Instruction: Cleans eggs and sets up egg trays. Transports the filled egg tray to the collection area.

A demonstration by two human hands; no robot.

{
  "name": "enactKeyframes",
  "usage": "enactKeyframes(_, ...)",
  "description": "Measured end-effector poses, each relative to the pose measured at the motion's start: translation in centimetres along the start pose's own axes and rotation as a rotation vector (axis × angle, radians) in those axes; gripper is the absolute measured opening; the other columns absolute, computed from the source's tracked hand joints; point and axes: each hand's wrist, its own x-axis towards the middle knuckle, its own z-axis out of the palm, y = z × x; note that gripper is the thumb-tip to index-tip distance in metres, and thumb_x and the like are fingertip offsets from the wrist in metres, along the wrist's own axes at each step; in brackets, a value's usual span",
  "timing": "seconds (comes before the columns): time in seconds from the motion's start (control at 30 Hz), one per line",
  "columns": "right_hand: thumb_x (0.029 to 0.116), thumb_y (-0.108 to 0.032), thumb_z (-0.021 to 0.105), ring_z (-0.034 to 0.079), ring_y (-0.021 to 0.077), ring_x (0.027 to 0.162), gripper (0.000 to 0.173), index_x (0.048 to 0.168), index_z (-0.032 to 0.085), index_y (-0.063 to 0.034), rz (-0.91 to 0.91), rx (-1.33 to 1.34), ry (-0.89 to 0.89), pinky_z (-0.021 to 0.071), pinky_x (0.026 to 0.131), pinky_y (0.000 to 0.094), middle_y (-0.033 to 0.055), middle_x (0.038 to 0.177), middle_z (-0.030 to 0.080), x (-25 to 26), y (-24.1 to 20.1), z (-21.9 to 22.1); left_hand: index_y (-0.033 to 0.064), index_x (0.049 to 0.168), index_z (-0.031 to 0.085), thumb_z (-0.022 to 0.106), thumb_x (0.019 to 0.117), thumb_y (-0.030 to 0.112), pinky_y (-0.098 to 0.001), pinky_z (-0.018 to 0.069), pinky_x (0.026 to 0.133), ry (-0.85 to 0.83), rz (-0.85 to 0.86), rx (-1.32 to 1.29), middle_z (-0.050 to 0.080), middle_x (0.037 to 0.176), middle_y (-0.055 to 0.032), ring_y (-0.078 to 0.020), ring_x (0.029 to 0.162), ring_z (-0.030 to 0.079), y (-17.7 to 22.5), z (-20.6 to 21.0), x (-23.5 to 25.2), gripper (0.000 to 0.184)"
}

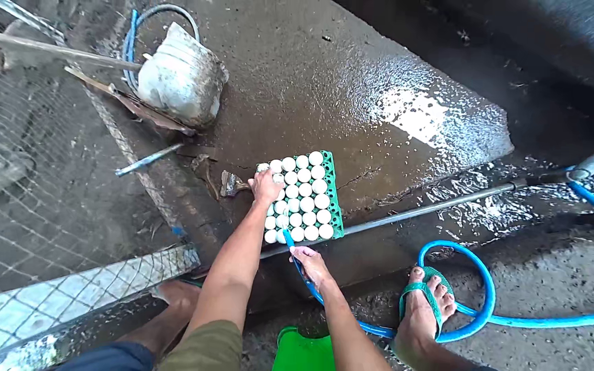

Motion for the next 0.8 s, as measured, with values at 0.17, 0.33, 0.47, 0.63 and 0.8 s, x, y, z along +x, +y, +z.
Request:
enactKeyframes(0.17,0.1042,-0.034,0.061,0.043,0.0048,0.050,0.029,0.118,0.070,-0.0102,-0.006,-0.008,0.011,0.0337,0.044,0.0209,0.0018,0.090,0.069,-0.3,0.3,0.2,0.0051,0.128,0.064,0.082,0.0822,0.041,-0.0634,0.0306,0.110,0.121,0.001,-0.077,0.064,0.129,-0.0196,-0.0383,0.127,0.054,-0.5,0.0,-1.4,0.061)
enactKeyframes(0.33,0.1048,-0.035,0.059,0.042,0.0047,0.050,0.031,0.120,0.069,-0.0105,-0.030,-0.055,0.001,0.0339,0.045,0.0216,0.0020,0.090,0.069,-0.8,0.3,0.5,-0.0009,0.133,0.054,0.086,0.0800,0.026,-0.0575,0.0467,0.103,0.212,-0.014,-0.517,0.054,0.135,-0.0260,-0.0401,0.121,0.056,-1.4,-1.3,-6.0,0.068)
enactKeyframes(0.47,0.1051,-0.035,0.059,0.043,0.0042,0.050,0.033,0.124,0.068,-0.0099,-0.038,-0.048,-0.035,0.0354,0.045,0.0205,0.0024,0.092,0.069,-1.1,0.7,0.7,-0.0015,0.140,0.048,0.067,0.0947,0.010,-0.0450,0.0593,0.082,0.058,-0.136,-1.147,0.060,0.124,-0.0239,-0.0295,0.098,0.067,-2.0,0.5,-11.4,0.051)
enactKeyframes(0.63,0.1075,-0.028,0.054,0.047,0.0044,0.050,0.031,0.128,0.062,-0.0069,-0.003,0.103,-0.078,0.0384,0.044,0.0189,0.0052,0.094,0.069,-1.7,1.3,0.6,-0.0002,0.136,0.048,0.038,0.1103,0.022,-0.0326,0.0564,0.072,-0.118,-0.185,-1.594,0.064,0.101,-0.0118,-0.0174,0.079,0.064,-1.7,2.2,-17.3,0.035)
enactKeyframes(0.8,0.1085,-0.032,0.047,0.042,0.0074,0.049,0.030,0.119,0.063,-0.0088,-0.025,0.201,0.201,0.0367,0.043,0.0224,0.0009,0.075,0.055,-2.7,0.8,0.3,0.0039,0.146,0.036,0.029,0.1134,0.033,-0.0294,0.0534,0.052,-0.159,-0.231,-1.593,0.064,0.090,-0.0123,-0.0167,0.058,0.060,-0.6,1.1,-21.0,0.044)
